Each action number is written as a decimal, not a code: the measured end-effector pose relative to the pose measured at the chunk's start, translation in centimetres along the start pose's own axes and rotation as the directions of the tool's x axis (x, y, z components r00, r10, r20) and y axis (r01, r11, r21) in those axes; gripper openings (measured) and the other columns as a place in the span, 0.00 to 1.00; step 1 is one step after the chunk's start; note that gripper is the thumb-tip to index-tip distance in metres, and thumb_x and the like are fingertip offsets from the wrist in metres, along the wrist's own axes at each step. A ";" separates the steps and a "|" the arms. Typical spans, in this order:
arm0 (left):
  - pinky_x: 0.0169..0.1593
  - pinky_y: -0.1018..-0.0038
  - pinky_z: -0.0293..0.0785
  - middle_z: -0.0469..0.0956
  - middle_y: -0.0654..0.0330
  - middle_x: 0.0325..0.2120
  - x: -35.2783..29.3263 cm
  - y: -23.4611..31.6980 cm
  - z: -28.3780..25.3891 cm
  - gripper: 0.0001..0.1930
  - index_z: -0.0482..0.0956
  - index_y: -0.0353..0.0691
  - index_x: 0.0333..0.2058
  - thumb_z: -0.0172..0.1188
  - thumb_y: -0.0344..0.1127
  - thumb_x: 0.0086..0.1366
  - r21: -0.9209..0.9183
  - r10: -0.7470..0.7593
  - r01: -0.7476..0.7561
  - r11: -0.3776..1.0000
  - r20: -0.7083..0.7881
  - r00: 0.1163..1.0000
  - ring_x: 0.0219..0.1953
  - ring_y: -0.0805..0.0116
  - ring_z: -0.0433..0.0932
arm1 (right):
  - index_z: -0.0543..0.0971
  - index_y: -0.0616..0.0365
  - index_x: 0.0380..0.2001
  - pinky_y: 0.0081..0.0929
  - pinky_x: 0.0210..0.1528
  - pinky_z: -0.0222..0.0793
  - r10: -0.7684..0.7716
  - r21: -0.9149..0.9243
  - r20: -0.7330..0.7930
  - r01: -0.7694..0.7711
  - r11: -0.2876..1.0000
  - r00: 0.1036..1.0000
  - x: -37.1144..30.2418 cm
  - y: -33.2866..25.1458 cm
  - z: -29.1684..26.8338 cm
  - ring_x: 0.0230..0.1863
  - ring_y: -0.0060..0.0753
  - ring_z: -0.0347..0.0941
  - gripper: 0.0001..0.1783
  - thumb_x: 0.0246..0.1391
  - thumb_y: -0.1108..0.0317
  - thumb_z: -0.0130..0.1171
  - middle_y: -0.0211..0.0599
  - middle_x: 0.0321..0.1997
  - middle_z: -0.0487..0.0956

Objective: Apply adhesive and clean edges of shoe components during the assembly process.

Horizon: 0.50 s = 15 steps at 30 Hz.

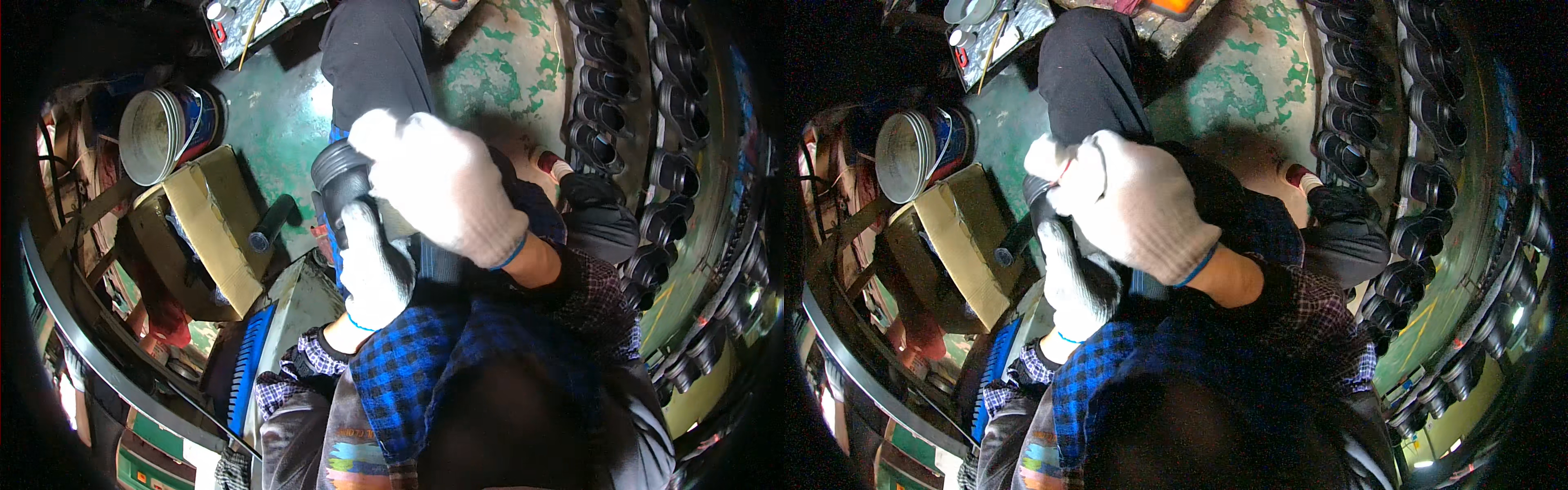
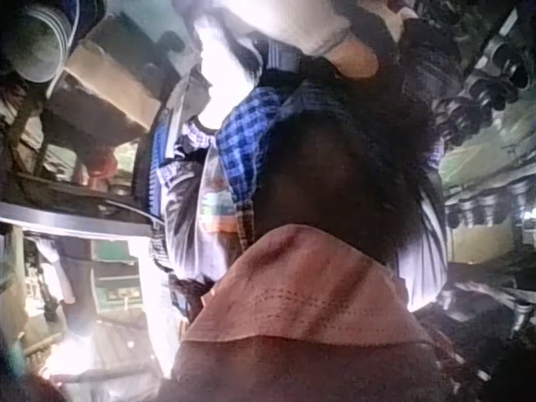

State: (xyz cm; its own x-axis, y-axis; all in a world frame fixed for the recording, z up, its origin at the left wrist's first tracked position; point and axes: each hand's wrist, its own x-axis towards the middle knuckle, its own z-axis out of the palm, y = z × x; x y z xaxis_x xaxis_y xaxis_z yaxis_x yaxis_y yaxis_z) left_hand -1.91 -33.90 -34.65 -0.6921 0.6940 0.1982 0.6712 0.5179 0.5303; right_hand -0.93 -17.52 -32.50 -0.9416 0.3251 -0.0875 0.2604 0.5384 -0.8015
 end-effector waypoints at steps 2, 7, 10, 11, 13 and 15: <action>0.50 0.54 0.66 0.68 0.31 0.45 -0.2 0.0 -0.6 0.37 0.56 0.20 0.56 0.61 0.24 0.46 -0.047 -0.012 0.015 0.999 0.072 0.997 0.44 0.37 0.71 | 0.76 0.59 0.33 0.28 0.29 0.70 0.064 -0.019 0.088 -0.062 0.998 0.994 -0.2 -0.9 0.0 0.30 0.35 0.72 0.13 0.40 0.72 0.62 0.38 0.30 0.76; 0.49 0.58 0.68 0.67 0.32 0.47 -0.4 -1.5 -1.0 0.36 0.53 0.21 0.57 0.56 0.28 0.51 -0.065 0.110 -0.095 0.993 0.280 0.954 0.44 0.40 0.72 | 0.74 0.59 0.29 0.31 0.31 0.71 0.123 0.168 0.283 -0.176 0.970 0.951 -2.4 -2.0 -0.9 0.30 0.40 0.75 0.11 0.44 0.64 0.61 0.44 0.26 0.76; 0.41 0.59 0.71 0.70 0.34 0.42 -0.5 0.0 -0.5 0.34 0.55 0.22 0.56 0.56 0.28 0.51 -0.052 -0.081 0.090 0.995 0.151 0.985 0.36 0.44 0.75 | 0.73 0.60 0.25 0.34 0.33 0.71 0.094 0.542 0.253 -0.222 0.811 0.963 -2.7 -1.2 -1.5 0.28 0.46 0.75 0.13 0.45 0.61 0.60 0.45 0.24 0.75; 0.39 0.61 0.72 0.71 0.36 0.40 -0.6 0.2 -0.2 0.33 0.56 0.22 0.56 0.56 0.28 0.51 -0.048 -0.137 0.142 0.989 0.095 0.986 0.35 0.46 0.75 | 0.73 0.61 0.26 0.31 0.35 0.71 0.165 0.538 0.243 -0.274 0.797 0.956 -2.1 -1.3 -2.8 0.32 0.38 0.74 0.09 0.45 0.67 0.60 0.42 0.29 0.75; 0.35 0.64 0.72 0.73 0.39 0.36 -0.9 -0.5 0.7 0.32 0.58 0.23 0.54 0.57 0.28 0.50 -0.064 -0.163 0.162 0.985 -0.017 0.986 0.32 0.49 0.76 | 0.73 0.62 0.27 0.28 0.37 0.71 0.285 0.526 0.178 -0.336 0.781 0.942 -1.0 -1.4 -3.6 0.36 0.28 0.73 0.05 0.48 0.73 0.58 0.38 0.34 0.75; 0.34 0.65 0.73 0.74 0.41 0.34 -0.5 -0.7 1.2 0.31 0.59 0.23 0.53 0.58 0.28 0.50 -0.073 -0.135 0.130 0.989 -0.066 0.989 0.31 0.49 0.76 | 0.74 0.61 0.28 0.28 0.36 0.71 0.331 0.634 0.080 -0.304 0.711 0.940 -0.7 -0.6 -1.9 0.32 0.32 0.74 0.06 0.51 0.69 0.55 0.40 0.29 0.76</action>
State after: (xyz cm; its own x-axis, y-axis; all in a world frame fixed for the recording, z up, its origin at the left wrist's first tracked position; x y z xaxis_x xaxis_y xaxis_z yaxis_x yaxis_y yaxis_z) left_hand -1.70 -34.06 -36.11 -0.7922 0.5833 0.1793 0.5547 0.5658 0.6100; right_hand -0.01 -16.59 -30.80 -0.8161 0.4219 -0.3949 0.3363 -0.2090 -0.9183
